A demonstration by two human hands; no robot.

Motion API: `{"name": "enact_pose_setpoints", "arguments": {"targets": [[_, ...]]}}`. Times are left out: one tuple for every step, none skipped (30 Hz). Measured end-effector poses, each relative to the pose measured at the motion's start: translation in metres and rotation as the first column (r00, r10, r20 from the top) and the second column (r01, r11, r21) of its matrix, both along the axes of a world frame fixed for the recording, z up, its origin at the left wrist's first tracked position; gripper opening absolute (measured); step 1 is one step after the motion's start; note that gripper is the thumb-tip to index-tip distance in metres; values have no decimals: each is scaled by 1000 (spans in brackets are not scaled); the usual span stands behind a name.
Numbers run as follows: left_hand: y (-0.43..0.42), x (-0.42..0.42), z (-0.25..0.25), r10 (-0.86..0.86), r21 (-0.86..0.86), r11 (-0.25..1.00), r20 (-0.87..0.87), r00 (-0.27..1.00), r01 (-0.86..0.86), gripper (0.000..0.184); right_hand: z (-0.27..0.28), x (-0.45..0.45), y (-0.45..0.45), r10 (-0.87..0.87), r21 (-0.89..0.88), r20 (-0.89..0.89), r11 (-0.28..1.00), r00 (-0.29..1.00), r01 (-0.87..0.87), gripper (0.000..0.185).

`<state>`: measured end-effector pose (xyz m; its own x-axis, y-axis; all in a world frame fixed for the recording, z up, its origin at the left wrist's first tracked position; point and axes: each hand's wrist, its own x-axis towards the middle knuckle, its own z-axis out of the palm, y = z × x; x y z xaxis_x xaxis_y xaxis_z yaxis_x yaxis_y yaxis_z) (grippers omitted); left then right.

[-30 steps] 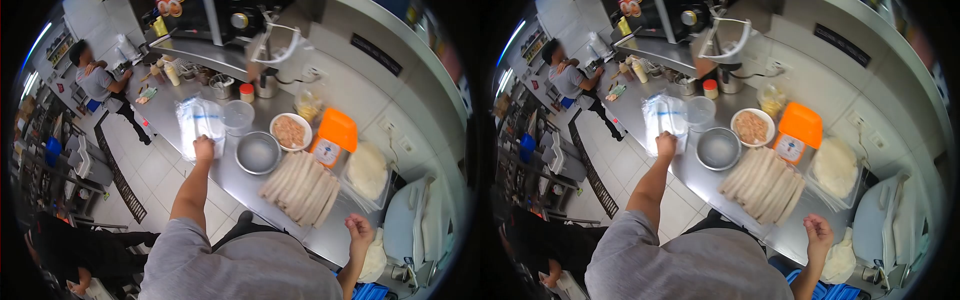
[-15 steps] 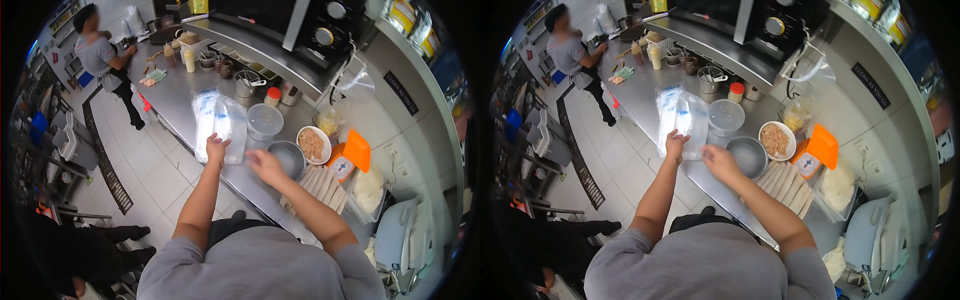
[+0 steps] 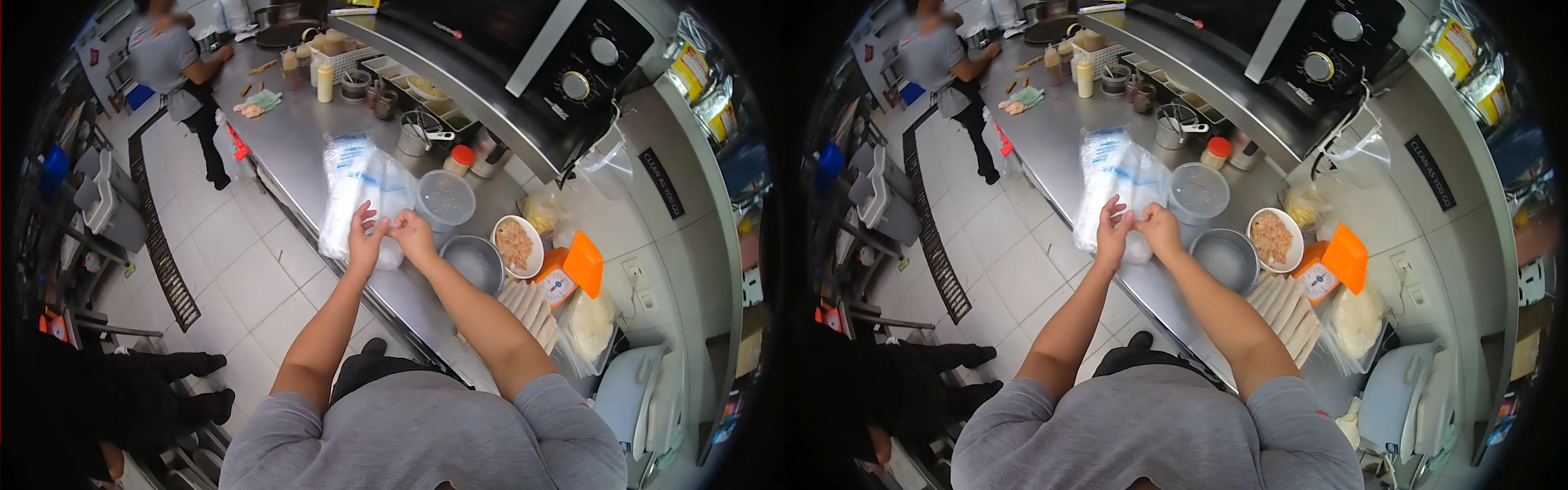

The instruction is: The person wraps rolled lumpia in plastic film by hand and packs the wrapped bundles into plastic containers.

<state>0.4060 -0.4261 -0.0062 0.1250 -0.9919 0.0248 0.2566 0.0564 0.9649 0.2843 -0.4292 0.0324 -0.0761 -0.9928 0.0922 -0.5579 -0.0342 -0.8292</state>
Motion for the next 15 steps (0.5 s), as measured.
{"name": "enact_pose_setpoints", "arguments": {"targets": [[-1,-4,-4,-22,-73,997,85,996,28,61,5,-3,-1,-38,99,184,995,982,20,23],[-3,-6,-10,-38,-145,987,169,985,63,67,10,-8,-3,-91,195,358,981,929,21,25],[-4,-7,-13,-46,-215,971,252,967,102,74,17,-11,-3,-156,284,516,959,842,3,26],[-1,-3,-5,-55,-244,956,399,915,164,64,25,-16,0,-159,264,659,964,735,-27,26],[-8,-2,-20,17,-300,938,543,839,175,56,32,-24,3,-155,236,780,970,607,-55,25],[-18,-1,-46,101,-354,915,666,740,194,49,43,-32,8,-144,202,876,976,459,-78,24],[-25,-3,-60,189,-403,887,763,618,225,42,59,-38,20,-133,176,907,982,399,-73,23],[-22,-3,-45,185,-385,913,688,702,137,23,81,-45,38,-120,150,933,987,338,-64,22],[-24,-4,-39,152,-334,933,702,696,133,24,100,-55,59,-105,124,955,991,279,-52,21],[-28,-2,-38,114,-279,951,714,691,131,25,115,-71,82,-72,86,969,995,235,-51,18],[-33,-1,-41,68,-219,966,724,686,135,25,129,-90,110,-42,51,981,998,191,-42,15],[-39,1,-48,100,-251,956,760,643,148,28,145,-108,143,-92,89,968,996,232,22,15],[-45,0,-56,126,-282,944,791,599,173,30,160,-125,175,-149,127,952,987,266,99,15],[-50,-4,-58,269,-379,924,726,633,42,32,171,-139,204,-255,181,914,953,316,245,16],[-49,-15,-48,402,-462,883,646,650,-87,34,177,-154,232,-366,222,866,892,341,395,16]]}}
